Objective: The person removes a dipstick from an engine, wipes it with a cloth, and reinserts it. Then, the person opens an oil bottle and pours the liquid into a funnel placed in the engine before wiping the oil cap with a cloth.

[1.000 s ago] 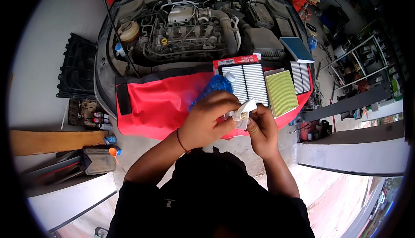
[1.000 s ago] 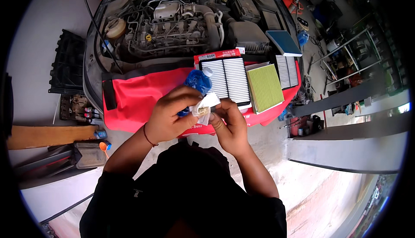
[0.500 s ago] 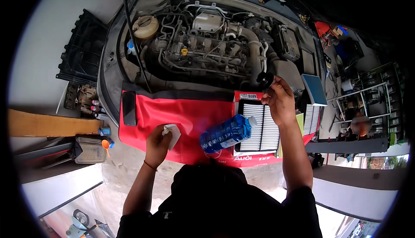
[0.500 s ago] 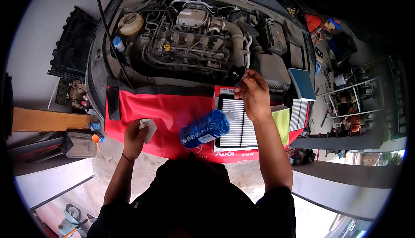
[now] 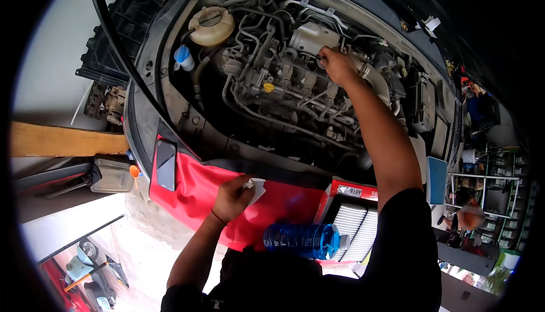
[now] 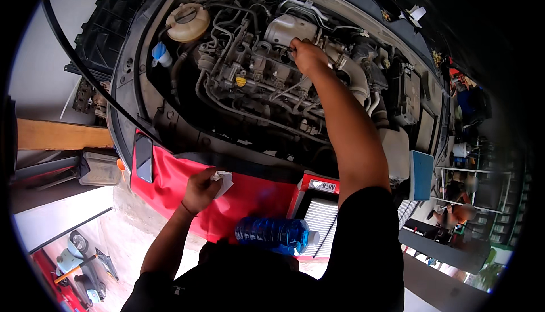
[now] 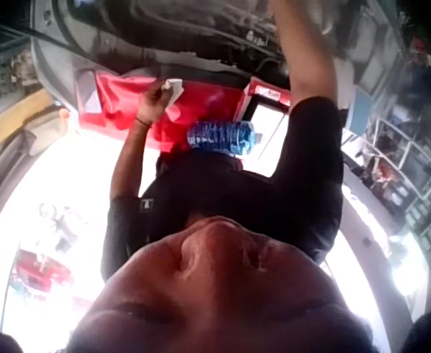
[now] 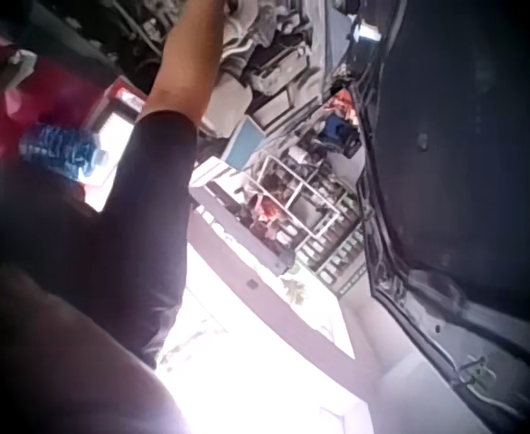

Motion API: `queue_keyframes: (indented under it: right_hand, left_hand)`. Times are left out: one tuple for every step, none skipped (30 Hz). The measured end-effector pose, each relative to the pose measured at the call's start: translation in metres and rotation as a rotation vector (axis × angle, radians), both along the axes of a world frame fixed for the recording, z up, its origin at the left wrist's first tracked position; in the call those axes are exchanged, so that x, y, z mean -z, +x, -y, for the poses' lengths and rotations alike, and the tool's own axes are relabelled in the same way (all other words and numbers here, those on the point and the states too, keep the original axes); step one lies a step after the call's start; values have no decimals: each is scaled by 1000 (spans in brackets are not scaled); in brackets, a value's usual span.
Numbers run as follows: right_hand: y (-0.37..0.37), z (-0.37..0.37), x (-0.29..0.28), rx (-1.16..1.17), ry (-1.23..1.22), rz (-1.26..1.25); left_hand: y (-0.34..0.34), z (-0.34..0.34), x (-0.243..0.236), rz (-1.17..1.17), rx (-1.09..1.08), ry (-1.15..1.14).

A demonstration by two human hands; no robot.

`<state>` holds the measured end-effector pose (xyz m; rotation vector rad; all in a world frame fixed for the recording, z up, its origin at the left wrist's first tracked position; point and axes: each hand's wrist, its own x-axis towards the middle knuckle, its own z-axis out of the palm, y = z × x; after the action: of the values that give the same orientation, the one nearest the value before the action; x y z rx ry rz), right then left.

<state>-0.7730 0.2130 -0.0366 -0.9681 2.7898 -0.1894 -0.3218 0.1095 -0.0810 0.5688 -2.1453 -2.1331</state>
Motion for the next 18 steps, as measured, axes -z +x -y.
queue_keyframes:
  right_hand:
    - [-5, 9, 8, -29, 56, -6]
    - [-9, 15, 16, -55, 111, -13]
    - [-12, 20, 24, -79, 167, -19]
    - [-14, 24, 30, -127, 183, -28]
    - [-17, 28, 36, -163, 201, -55]
    - [-20, 31, 41, -197, 218, -80]
    - [-22, 32, 43, -230, 237, -108]
    - [-25, 33, 45, -275, 226, -120]
    - [-26, 35, 49, -282, 243, -116]
    - [-29, 37, 51, -283, 256, -118]
    - [-32, 38, 54, -284, 268, -120]
    - [-37, 41, 56, -195, 292, -89]
    - [-40, 47, 57, -107, 313, -58]
    - [-43, 51, 57, -20, 333, -27]
    - [-48, 55, 56, 33, 383, 28]
    - [-51, 61, 49, 84, 432, 85]
    - [-51, 65, 45, 135, 481, 142]
    - [-50, 67, 47, 251, 361, 205]
  left_hand:
    - [-1, 3, 3, 26, 3, -18]
    - [-1, 6, 7, 53, 10, -35]
    - [0, 7, 13, 79, 21, -52]
    - [1, 6, 19, 36, -26, 35]
    - [3, 8, 24, 31, -33, 96]
    - [5, 10, 28, 26, -39, 157]
    - [5, 10, 28, 19, -44, 219]
    - [5, 9, 27, 23, -59, 239]
    - [4, 9, 27, 28, -74, 259]
    - [1, 10, 27, 27, -84, 274]
    - [0, 11, 28, 19, -80, 279]
    - [0, 11, 28, 11, -76, 284]
    - [0, 12, 29, 3, -74, 286]
    - [0, 12, 30, -4, -88, 304]
    - [0, 11, 32, -11, -102, 322]
    - [1, 11, 32, -17, -118, 339]
    - [1, 12, 32, -8, -118, 343]
    - [1, 13, 30, 0, -119, 347]
